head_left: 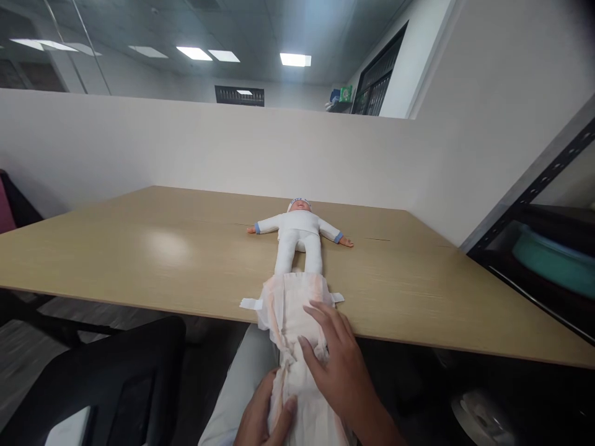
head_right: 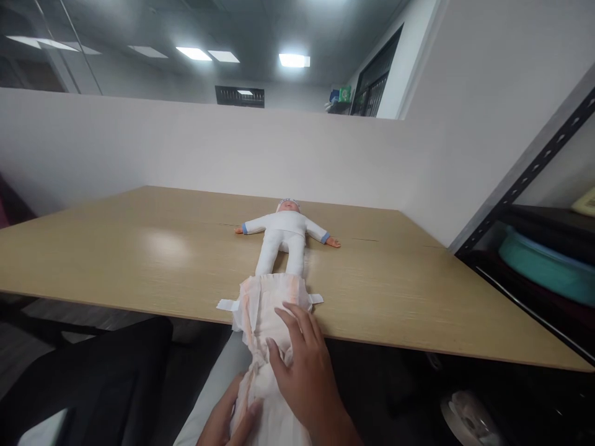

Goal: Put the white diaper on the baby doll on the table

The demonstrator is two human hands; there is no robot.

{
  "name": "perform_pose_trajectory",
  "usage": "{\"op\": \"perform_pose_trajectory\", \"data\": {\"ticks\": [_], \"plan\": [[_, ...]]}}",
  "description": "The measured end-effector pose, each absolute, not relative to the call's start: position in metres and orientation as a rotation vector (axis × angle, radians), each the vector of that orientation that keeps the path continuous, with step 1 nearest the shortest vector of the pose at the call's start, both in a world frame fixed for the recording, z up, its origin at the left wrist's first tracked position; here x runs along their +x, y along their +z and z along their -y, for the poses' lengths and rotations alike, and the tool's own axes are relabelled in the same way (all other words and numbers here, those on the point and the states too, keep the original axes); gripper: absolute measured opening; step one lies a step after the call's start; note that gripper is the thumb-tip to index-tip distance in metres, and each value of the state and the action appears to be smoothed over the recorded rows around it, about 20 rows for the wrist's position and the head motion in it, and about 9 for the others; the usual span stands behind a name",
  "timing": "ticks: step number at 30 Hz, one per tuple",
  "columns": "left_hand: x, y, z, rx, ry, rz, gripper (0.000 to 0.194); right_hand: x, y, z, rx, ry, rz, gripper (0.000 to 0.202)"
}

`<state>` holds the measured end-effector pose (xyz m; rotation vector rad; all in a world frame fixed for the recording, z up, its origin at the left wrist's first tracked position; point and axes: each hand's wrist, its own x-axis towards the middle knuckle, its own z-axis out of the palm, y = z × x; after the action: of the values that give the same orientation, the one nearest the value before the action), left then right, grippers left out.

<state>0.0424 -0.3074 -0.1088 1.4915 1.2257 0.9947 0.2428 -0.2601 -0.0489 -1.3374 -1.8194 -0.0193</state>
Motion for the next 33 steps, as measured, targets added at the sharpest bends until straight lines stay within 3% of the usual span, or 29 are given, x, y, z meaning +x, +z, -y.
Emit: {"op": "perform_pose_trajectory", "data": {"ticks": [4,8,12,15,18,26,33], "plan": [[0.028,-0.111,0.297,1.706,0.850,-1.171,0.050,0.235,-0.053,0.229,-1.418,-0.022,2.002,0.059],[0.005,-0.100,0.278,1.969,0.842,-1.235,0.029,0.233,-0.074,0.229,-1.478,-0.006,2.104,0.058],[-0.028,-0.056,0.224,2.310,1.048,-1.235,0.017,0.228,-0.085,0.241,-1.497,-0.081,2.081,0.060],[-0.052,-0.012,0.156,2.574,1.092,-1.116,0.020,0.224,-0.085,0.243,-1.500,-0.121,2.057,0.061],[-0.054,0.022,0.088,2.639,1.187,-1.219,0.035,0.220,-0.084,0.243,-1.509,-0.133,2.057,0.060],[0.049,0.027,0.027,3.285,0.221,-0.390,0.113,0.218,-0.080,0.245,-1.530,-0.071,2.043,0.059],[0.086,0.008,0.013,3.359,0.155,-0.168,0.106,0.218,-0.081,0.244,-1.532,-0.047,2.044,0.061]]}}
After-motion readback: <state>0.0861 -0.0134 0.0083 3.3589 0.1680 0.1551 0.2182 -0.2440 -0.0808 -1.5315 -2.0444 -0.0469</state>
